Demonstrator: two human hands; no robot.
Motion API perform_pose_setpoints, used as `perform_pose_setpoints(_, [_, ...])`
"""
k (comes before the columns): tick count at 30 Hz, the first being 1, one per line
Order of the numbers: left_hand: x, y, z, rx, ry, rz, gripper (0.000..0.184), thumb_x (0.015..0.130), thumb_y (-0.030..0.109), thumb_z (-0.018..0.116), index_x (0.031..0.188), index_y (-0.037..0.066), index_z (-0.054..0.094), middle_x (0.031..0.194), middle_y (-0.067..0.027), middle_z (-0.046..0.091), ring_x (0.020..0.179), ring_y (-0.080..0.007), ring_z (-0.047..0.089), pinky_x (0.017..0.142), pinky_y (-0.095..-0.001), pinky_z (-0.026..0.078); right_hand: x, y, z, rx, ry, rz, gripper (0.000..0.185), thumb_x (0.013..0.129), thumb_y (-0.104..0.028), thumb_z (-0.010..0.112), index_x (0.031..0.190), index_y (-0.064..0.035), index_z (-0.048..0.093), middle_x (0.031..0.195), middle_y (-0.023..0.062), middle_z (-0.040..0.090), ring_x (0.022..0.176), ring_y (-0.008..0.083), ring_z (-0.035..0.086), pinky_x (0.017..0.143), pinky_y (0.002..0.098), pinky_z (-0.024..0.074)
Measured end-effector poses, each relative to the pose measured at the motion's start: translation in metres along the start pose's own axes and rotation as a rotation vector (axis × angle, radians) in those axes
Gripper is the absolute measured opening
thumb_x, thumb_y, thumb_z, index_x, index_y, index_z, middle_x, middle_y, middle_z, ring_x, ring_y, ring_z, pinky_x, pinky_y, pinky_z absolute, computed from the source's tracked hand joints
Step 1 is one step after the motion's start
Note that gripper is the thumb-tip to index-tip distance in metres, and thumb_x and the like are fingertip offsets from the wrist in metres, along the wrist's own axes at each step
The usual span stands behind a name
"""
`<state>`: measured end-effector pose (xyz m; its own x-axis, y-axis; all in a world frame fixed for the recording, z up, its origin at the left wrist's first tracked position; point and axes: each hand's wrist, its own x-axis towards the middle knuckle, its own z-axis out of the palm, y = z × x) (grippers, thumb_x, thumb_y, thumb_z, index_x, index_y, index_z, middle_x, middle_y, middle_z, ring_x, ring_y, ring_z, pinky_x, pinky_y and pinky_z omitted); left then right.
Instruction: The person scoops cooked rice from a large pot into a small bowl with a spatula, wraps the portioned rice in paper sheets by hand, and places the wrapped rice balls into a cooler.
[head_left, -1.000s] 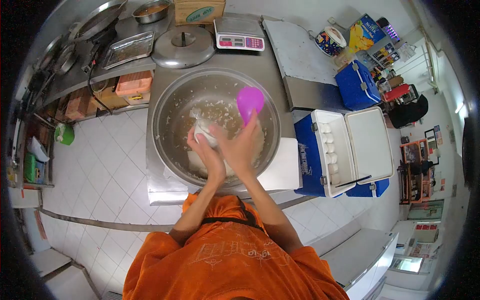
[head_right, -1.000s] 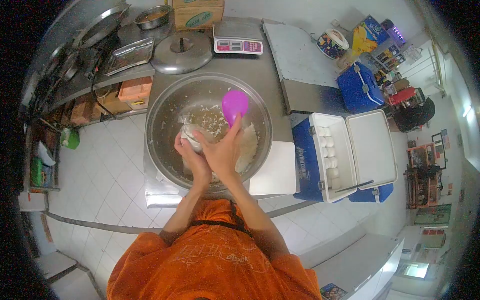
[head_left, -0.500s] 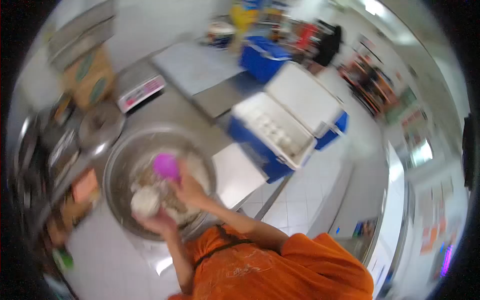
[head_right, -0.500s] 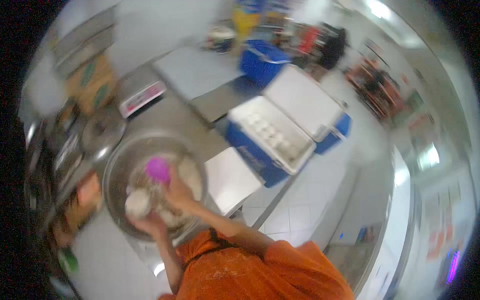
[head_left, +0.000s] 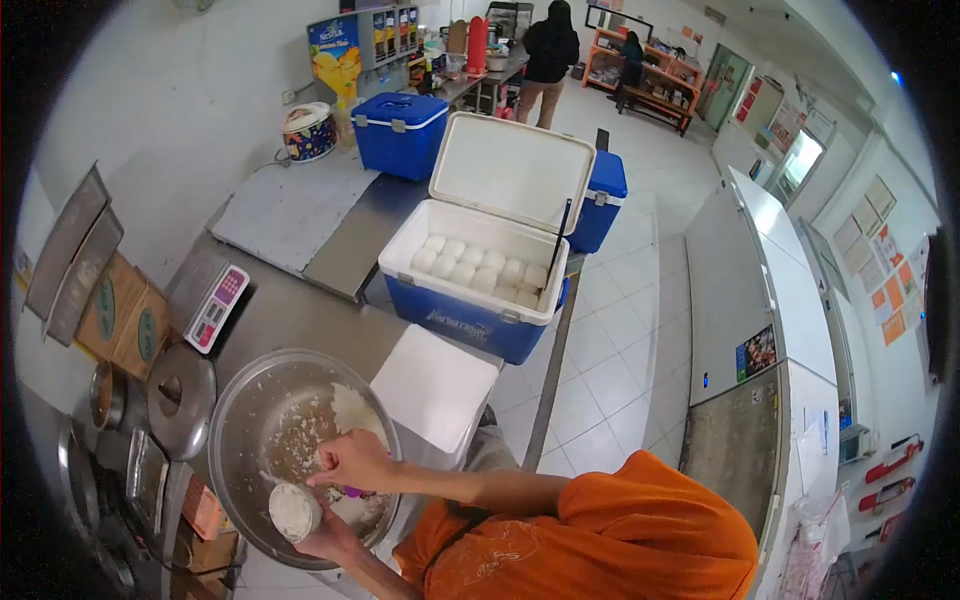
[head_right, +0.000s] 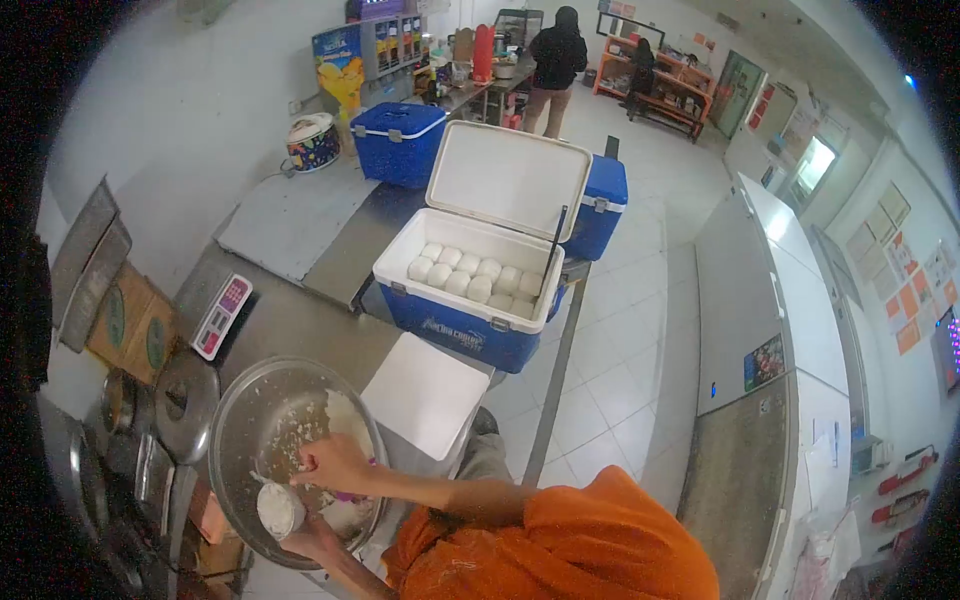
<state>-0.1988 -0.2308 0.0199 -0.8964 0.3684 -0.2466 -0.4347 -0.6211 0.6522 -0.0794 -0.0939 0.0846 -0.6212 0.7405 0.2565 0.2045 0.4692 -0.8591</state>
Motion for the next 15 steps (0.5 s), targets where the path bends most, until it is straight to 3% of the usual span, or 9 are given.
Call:
perform_pose_setpoints(3, [-0.008,-0.006,0.013,-0.023,-0.056,-0.022,0.047,0.102,0.026,0.046,0.14,-0.002,0.047,0.141,-0.0188,0.051,0.125,-0.0318,0.054,0.102,-0.042,0.049,-0.007,0.007,-0.009,-0.006,0.009,0.088,0.056,0.081,-0.058,0.074,0.063,-0.0081,0.057,0.054,0.0041,0.057,0.049,0.0211,0.057,0.049,0.0359,0.0415])
perform_pose_setpoints(5, [-0.021,-0.014,0.032,0.005,-0.126,-0.094,0.05,0.102,0.024,0.044,0.144,-0.003,0.042,0.148,-0.021,0.045,0.135,-0.0345,0.047,0.113,-0.0466,0.043,-0.003,0.016,-0.015,0.237,-0.094,0.313,0.064,0.084,-0.068,0.065,0.064,-0.0072,0.06,0.055,0.0054,0.056,0.054,0.0178,0.057,0.053,0.0318,0.0417])
perform_pose_setpoints(7, [-0.047,-0.021,0.065,-0.082,-0.127,-0.195,0.048,0.101,0.018,0.045,0.143,-0.006,0.042,0.145,-0.023,0.046,0.131,-0.0373,0.05,0.109,-0.0459,0.048,0.008,0.036,-0.018,0.288,-0.332,0.487,0.073,0.089,-0.074,0.051,0.072,-0.0053,0.067,0.062,0.0055,0.057,0.062,0.017,0.056,0.059,0.0323,0.0428])
perform_pose_setpoints(8, [-0.053,-0.028,0.076,-0.13,-0.124,-0.245,0.047,0.101,0.015,0.046,0.142,-0.007,0.042,0.143,-0.0239,0.047,0.129,-0.0387,0.051,0.107,-0.0456,0.05,0.005,0.046,-0.017,0.447,-0.277,0.533,0.069,0.091,-0.072,0.051,0.076,-0.0061,0.067,0.065,0.004,0.058,0.064,0.0155,0.055,0.06,0.0309,0.0432])
perform_pose_setpoints(10, [-0.05,-0.052,0.08,-0.03,-0.187,-0.317,0.053,0.1,0.023,0.041,0.146,-0.003,0.039,0.147,-0.0218,0.046,0.135,-0.036,0.047,0.11,-0.0473,0.044,0.0,0.055,-0.022,0.766,-0.166,0.612,0.063,0.095,-0.067,0.05,0.082,-0.0076,0.068,0.07,0.0008,0.058,0.067,0.0124,0.053,0.062,0.028,0.0439])
perform_pose_setpoints(12, [-0.056,-0.072,0.083,-0.064,-0.335,-0.419,0.053,0.1,0.023,0.041,0.146,-0.002,0.04,0.147,-0.0217,0.046,0.134,-0.0353,0.048,0.11,-0.0459,0.044,-0.003,0.077,-0.031,0.839,-0.152,0.713,0.061,0.097,-0.065,0.046,0.11,-0.0064,0.058,0.097,0.0031,0.059,0.087,0.0132,0.055,0.074,0.0282,0.0461])
perform_pose_setpoints(13, [-0.056,-0.089,0.086,-0.084,-0.235,-0.371,0.056,0.1,0.031,0.044,0.145,0.0,0.042,0.147,-0.0209,0.046,0.133,-0.0336,0.049,0.11,-0.0447,0.043,-0.003,0.089,-0.037,0.878,-0.146,0.766,0.064,0.098,-0.064,0.045,0.124,-0.0059,0.054,0.11,0.0043,0.06,0.097,0.0137,0.055,0.08,0.0283,0.0472])
perform_pose_setpoints(14, [-0.053,-0.112,0.087,0.064,-0.282,-0.32,0.056,0.1,0.034,0.043,0.145,0.0,0.042,0.145,-0.0201,0.049,0.13,-0.0332,0.051,0.109,-0.0449,0.043,-0.003,0.098,-0.042,0.919,-0.139,0.82,0.069,0.099,-0.063,0.043,0.138,-0.0053,0.049,0.124,0.0054,0.06,0.107,0.0141,0.056,0.086,0.0284,0.0483])
perform_pose_setpoints(15, [-0.053,-0.141,0.088,0.202,-0.321,-0.268,0.057,0.1,0.036,0.041,0.145,0.001,0.043,0.142,-0.0193,0.051,0.128,-0.0327,0.054,0.108,-0.0451,0.043,-0.005,0.106,-0.054,0.832,-0.127,0.729,0.076,0.1,-0.056,0.047,0.155,-0.0079,0.025,0.146,0.0091,0.049,0.131,0.0198,0.048,0.108,0.032,0.0406])
